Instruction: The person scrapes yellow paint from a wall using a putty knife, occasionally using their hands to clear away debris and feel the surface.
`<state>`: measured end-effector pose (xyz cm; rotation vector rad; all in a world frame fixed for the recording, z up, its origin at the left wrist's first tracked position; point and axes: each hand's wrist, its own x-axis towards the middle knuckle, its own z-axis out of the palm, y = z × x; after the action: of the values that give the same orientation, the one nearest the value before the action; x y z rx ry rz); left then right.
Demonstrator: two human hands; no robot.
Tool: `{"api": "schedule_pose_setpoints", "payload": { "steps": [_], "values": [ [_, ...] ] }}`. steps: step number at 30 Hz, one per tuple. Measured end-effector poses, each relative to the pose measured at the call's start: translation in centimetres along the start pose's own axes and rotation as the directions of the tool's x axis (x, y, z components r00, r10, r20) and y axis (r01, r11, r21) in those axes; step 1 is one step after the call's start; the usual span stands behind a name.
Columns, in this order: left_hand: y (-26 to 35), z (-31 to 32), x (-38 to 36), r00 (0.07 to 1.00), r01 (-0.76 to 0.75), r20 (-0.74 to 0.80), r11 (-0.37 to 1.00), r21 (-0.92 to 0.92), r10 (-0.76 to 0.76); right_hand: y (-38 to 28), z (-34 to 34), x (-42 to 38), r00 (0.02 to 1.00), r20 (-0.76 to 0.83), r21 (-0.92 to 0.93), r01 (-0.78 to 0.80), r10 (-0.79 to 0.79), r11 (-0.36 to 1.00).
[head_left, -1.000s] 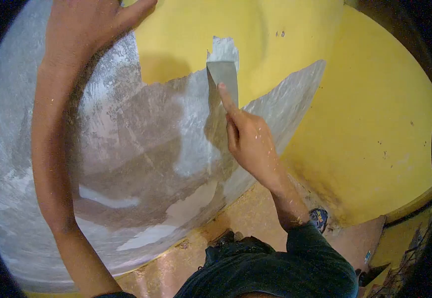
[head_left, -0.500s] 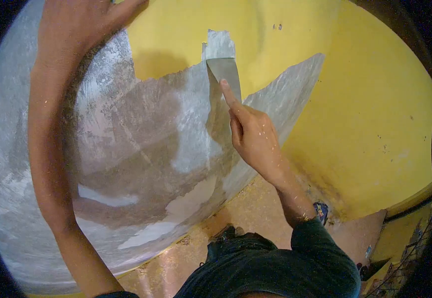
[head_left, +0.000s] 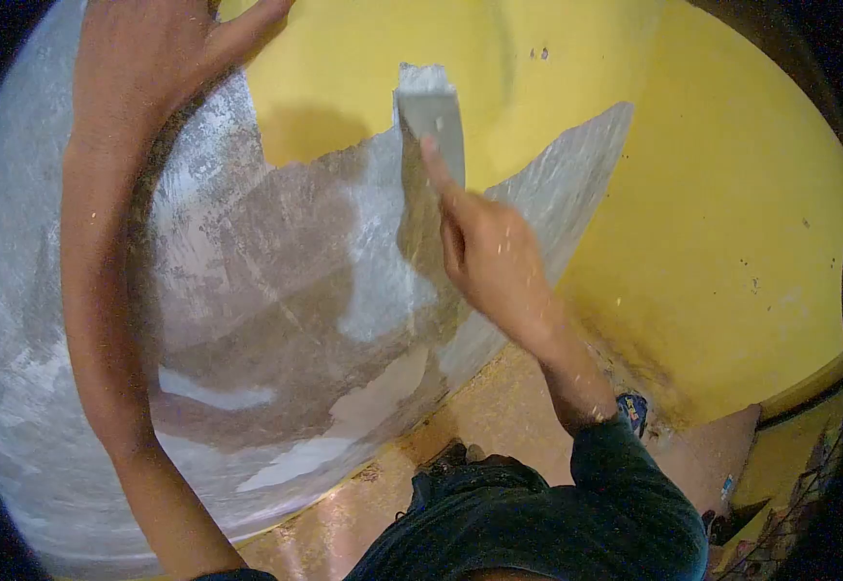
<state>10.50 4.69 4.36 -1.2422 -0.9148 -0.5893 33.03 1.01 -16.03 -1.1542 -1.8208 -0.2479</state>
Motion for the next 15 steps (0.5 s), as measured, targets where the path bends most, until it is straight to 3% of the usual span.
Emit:
{"api": "schedule_pose_setpoints", "payload": {
  "steps": [3, 6, 8, 11, 15],
  "values": [
    [-0.1, 0.5, -0.2, 1.000, -0.006, -0.005, 0.999, 0.036, 0.006, 0.1, 0.6, -1.2, 0.997, 0.076, 0.074, -0.009, 0.004, 0.997],
    [-0.3, 0.3, -0.2, 0.999, -0.025, -0.031, 0.999, -0.041, 0.024, -0.1, -0.2, -0.2, 0.999, 0.038, 0.083, 0.011, -0.014, 0.997],
    [-0.4, 0.4, -0.2, 0.999, -0.028, -0.023, 0.999, -0.029, 0.027, -0.2, -0.5, -1.3, 0.989, 0.131, 0.033, -0.073, 0.068, 0.997],
    [-0.1, 0.5, -0.1, 0.999, -0.017, -0.045, 1.000, -0.020, 0.016, 0.0, -0.7, 0.7, 1.000, 0.027, 0.053, -0.015, 0.013, 0.998],
    [-0.2, 0.4, -0.3, 0.999, -0.030, -0.042, 0.998, -0.054, 0.028, -0.2, -0.4, 0.2, 1.000, 0.029, 0.010, -0.013, 0.013, 1.000]
  ]
}}
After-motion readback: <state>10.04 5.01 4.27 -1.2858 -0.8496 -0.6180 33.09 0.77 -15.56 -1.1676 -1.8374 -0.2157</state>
